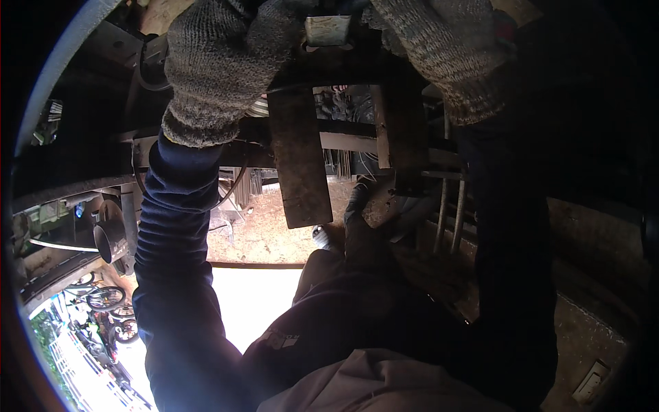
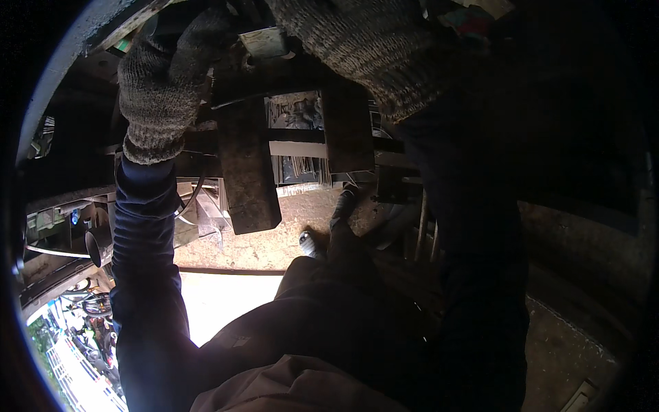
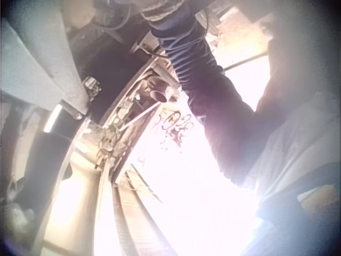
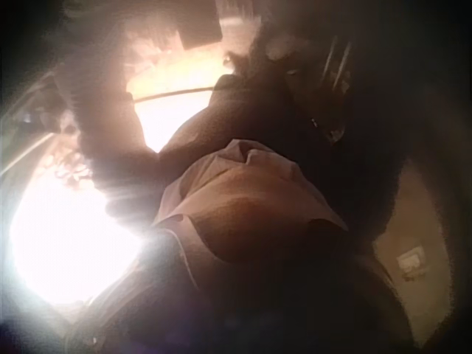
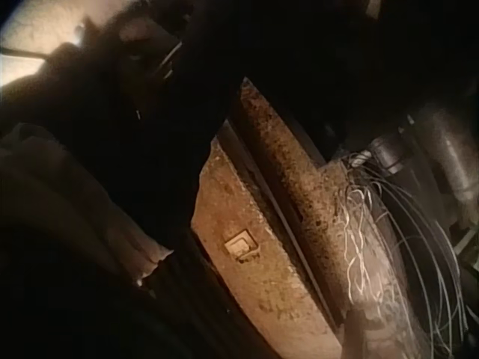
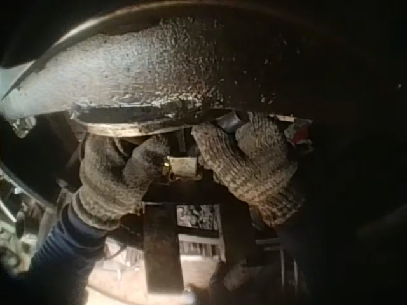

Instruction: The person assembles metal components on a work table, fitting a spring over a vertical metal rod and positioning a flat metal plate.

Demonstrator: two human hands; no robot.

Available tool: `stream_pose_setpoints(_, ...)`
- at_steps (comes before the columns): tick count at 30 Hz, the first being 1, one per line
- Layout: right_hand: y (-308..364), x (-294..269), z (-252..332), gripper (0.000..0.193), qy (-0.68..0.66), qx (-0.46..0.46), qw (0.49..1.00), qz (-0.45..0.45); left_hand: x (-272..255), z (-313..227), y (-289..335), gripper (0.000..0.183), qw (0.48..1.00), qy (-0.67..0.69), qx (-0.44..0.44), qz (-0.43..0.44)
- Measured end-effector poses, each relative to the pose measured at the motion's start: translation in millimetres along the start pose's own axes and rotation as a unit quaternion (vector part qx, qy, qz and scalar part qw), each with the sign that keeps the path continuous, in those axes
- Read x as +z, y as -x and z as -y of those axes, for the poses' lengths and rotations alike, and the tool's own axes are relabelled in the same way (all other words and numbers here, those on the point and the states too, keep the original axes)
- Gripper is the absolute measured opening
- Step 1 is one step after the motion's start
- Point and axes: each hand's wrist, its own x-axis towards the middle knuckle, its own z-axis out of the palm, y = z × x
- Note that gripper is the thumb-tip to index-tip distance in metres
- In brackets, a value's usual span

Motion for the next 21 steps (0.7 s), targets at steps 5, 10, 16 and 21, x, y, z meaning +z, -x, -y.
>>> stream_pose_setpoints(5,-9.0,4.0,-29.7,0.024,-0.299,0.050,0.953,-0.006,14.0,-3.7,-1.3,0.042,0.982,0.171,-0.076,-0.015)
stream_pose_setpoints(10,-12.1,-0.1,-31.4,0.021,-0.473,0.067,0.879,0.014,11.1,4.7,-3.0,0.035,0.988,0.150,-0.027,0.011)
stream_pose_setpoints(16,-10.7,10.7,-29.9,0.013,-0.228,-0.053,0.972,0.038,-1.2,-5.1,-2.9,0.028,0.995,0.086,-0.024,0.033)
stream_pose_setpoints(21,-17.7,-3.6,-40.0,0.013,-0.313,-0.087,0.943,0.073,10.1,-5.2,-11.2,0.031,0.988,0.146,-0.050,0.027)
